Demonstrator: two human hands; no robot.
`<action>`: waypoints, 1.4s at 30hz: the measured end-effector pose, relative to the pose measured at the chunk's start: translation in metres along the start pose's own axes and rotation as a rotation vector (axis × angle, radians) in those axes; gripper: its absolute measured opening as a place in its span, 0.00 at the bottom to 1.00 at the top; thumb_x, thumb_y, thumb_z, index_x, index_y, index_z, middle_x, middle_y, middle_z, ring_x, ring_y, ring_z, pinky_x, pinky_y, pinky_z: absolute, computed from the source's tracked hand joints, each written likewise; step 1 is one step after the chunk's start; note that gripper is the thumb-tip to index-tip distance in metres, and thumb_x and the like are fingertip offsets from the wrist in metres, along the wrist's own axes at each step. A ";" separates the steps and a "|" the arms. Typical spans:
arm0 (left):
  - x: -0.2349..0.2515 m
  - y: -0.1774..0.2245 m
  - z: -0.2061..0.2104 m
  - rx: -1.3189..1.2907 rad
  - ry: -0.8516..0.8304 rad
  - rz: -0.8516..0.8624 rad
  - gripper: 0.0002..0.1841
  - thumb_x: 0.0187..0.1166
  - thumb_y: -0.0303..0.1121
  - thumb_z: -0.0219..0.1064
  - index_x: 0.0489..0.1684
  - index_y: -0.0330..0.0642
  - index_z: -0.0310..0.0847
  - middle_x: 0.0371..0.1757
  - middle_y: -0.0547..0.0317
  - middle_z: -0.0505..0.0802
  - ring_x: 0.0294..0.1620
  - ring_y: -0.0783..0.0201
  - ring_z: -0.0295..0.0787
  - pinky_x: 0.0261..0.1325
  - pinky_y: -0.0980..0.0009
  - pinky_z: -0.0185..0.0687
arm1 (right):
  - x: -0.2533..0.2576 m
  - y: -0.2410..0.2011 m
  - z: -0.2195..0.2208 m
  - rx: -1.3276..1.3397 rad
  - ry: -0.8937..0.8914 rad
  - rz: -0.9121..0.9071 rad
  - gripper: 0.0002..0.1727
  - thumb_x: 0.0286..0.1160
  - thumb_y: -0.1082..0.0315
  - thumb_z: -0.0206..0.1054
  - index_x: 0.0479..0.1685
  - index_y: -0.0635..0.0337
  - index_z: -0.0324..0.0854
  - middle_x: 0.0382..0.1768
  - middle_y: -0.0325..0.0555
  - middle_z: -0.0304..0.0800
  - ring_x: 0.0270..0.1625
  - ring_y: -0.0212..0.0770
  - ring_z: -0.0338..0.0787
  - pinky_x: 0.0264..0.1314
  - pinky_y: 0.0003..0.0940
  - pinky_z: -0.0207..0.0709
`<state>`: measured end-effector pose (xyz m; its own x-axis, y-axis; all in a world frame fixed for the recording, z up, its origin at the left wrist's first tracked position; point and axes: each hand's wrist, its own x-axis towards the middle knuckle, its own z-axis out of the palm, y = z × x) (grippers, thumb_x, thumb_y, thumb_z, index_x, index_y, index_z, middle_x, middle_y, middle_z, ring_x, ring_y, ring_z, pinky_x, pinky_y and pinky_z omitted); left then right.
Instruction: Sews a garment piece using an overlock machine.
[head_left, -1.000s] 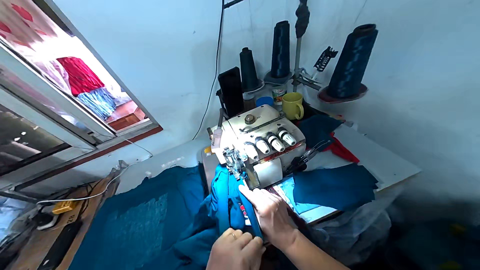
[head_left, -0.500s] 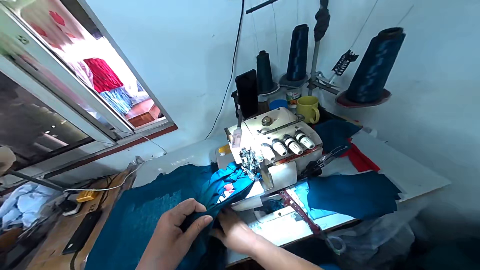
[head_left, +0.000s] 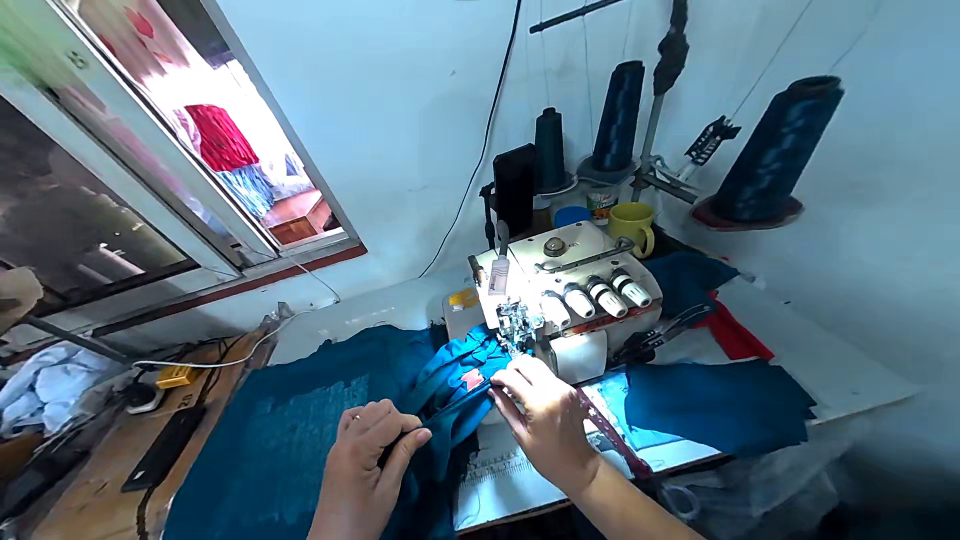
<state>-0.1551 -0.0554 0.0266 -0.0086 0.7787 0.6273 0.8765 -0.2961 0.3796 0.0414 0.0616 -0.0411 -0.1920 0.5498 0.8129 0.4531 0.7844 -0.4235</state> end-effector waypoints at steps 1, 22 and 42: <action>0.000 0.001 0.000 0.011 0.003 0.004 0.16 0.82 0.51 0.63 0.31 0.53 0.89 0.30 0.75 0.86 0.41 0.79 0.81 0.64 0.69 0.69 | 0.000 0.000 0.001 -0.010 -0.003 -0.014 0.08 0.74 0.62 0.69 0.34 0.51 0.93 0.35 0.40 0.88 0.39 0.38 0.90 0.35 0.33 0.83; 0.001 0.006 -0.001 0.075 -0.005 0.022 0.16 0.82 0.49 0.63 0.37 0.52 0.93 0.29 0.73 0.86 0.40 0.77 0.81 0.63 0.67 0.70 | -0.005 0.003 0.007 -0.013 0.093 -0.140 0.12 0.80 0.66 0.64 0.38 0.50 0.96 0.33 0.38 0.91 0.36 0.38 0.87 0.35 0.31 0.78; -0.005 0.103 0.047 0.023 -0.267 0.153 0.08 0.75 0.34 0.67 0.33 0.45 0.93 0.32 0.64 0.95 0.40 0.65 0.93 0.61 0.62 0.82 | -0.042 0.027 -0.021 -0.075 0.045 -0.129 0.16 0.72 0.73 0.61 0.49 0.51 0.94 0.43 0.44 0.93 0.49 0.44 0.91 0.52 0.38 0.83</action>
<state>-0.0417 -0.0639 0.0305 0.2489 0.8448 0.4737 0.8687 -0.4110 0.2766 0.0801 0.0533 -0.0777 -0.2145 0.4314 0.8763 0.4911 0.8231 -0.2851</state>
